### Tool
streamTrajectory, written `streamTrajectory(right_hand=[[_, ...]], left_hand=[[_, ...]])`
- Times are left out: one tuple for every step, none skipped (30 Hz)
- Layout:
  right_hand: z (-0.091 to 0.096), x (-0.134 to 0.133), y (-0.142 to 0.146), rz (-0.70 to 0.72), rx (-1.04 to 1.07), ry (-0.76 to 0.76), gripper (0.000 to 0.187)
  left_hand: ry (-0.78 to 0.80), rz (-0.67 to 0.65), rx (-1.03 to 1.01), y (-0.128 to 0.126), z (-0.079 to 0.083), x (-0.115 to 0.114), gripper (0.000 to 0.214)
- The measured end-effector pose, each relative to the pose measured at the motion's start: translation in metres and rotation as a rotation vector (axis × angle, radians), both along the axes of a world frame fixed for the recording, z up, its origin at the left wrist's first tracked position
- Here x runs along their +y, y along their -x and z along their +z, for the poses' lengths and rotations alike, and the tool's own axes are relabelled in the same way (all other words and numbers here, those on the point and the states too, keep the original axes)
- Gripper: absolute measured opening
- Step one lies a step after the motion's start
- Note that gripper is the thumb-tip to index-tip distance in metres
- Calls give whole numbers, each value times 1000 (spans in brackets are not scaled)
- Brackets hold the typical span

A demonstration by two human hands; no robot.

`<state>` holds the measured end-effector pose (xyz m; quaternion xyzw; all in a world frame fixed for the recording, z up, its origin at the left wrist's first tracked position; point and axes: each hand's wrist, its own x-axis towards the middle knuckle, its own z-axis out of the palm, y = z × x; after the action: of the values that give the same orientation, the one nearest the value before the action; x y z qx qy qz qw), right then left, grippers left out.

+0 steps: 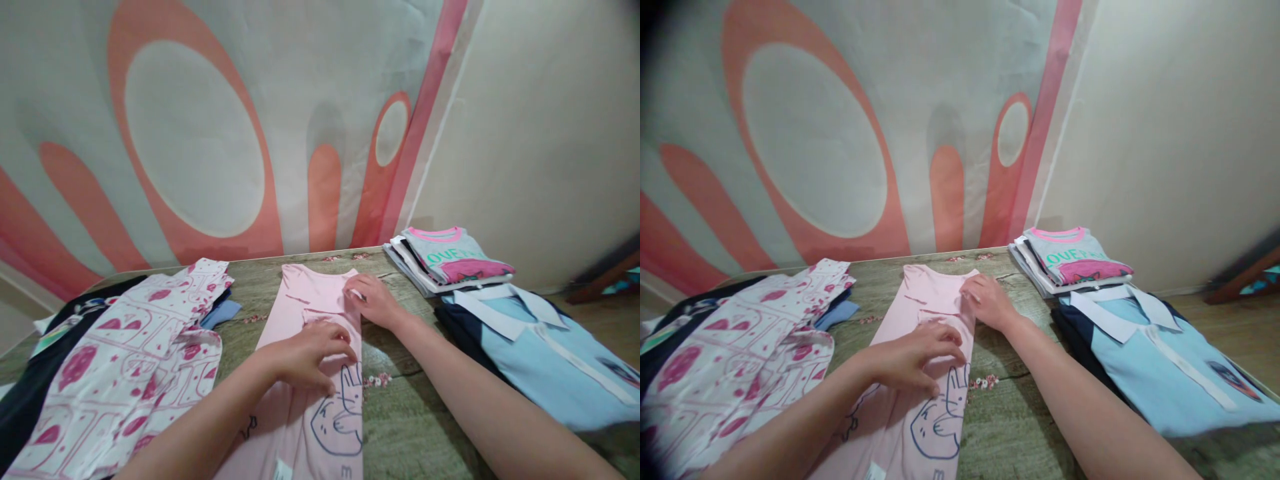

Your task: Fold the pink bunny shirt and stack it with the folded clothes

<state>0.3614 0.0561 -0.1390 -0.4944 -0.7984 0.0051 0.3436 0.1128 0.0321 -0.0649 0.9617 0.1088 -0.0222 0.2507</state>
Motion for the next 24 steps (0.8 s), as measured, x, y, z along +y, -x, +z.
streamTrajectory(right_hand=[[1, -1, 2, 32, -38, 26, 24], [1, -1, 3, 35, -70, 56, 23], [0, 0, 3, 14, -92, 85, 23], [-1, 1, 1, -25, -100, 108, 22], [-3, 4, -1, -67, -97, 124, 22], [-5, 6, -5, -103, -87, 135, 22], [-7, 9, -8, -132, -72, 142, 23], [-9, 12, -11, -152, -51, 144, 24], [-11, 14, -14, -167, -25, 140, 24], [-12, 15, -16, -178, 3, 131, 25], [-13, 15, -18, -192, 30, 117, 26], [-13, 14, -19, -217, 50, 98, 25], [-12, 13, -20, -258, 59, 77, 24], [-11, 11, -21, -307, 59, 63, 21], [-10, 9, -21, -351, 50, 62, 19], [-8, 7, -20, -373, 39, 77, 17], [-8, 6, -19, -363, 32, 103, 18], [-7, 6, -17, -319, 35, 133, 20], [-8, 6, -14, -252, 50, 156, 25], [-8, 6, -11, -180, 75, 163, 31], [-9, 7, -9, -121, 104, 154, 37], [-10, 8, -6, -83, 133, 133, 41], [-11, 8, -4, -71, 155, 109, 44], [-10, 8, -3, -80, 166, 91, 44]], left_hand=[[14, -11, -10, -1, 0, -1, 46], [19, -4, -21, -1, 0, -2, 43], [12, 21, -33, 0, 0, -3, 40], [-5, 55, -41, 2, 1, -3, 37], [-31, 90, -45, 4, 1, -2, 35], [-59, 119, -45, 6, 1, -2, 34], [-87, 140, -42, 8, 1, -2, 34], [-111, 158, -44, 9, 0, -3, 35], [-134, 176, -57, 10, -1, -4, 36], [-157, 191, -79, 9, -2, -6, 36], [-175, 199, -106, 7, -4, -10, 36], [-186, 194, -128, 5, -5, -13, 35], [-188, 180, -142, 2, -7, -17, 35], [-184, 163, -142, -1, -8, -21, 35], [-177, 150, -131, -4, -9, -25, 36], [-174, 150, -116, -8, -11, -28, 38], [-182, 169, -102, -11, -12, -30, 40], [-200, 203, -88, -14, -13, -33, 40], [-225, 246, -73, -17, -15, -35, 39], [-255, 292, -57, -19, -16, -36, 38], [-285, 340, -43, -21, -18, -38, 36], [-314, 389, -31, -22, -19, -40, 34], [-336, 431, -23, -22, -20, -41, 33], [-347, 459, -19, -21, -20, -41, 33]])
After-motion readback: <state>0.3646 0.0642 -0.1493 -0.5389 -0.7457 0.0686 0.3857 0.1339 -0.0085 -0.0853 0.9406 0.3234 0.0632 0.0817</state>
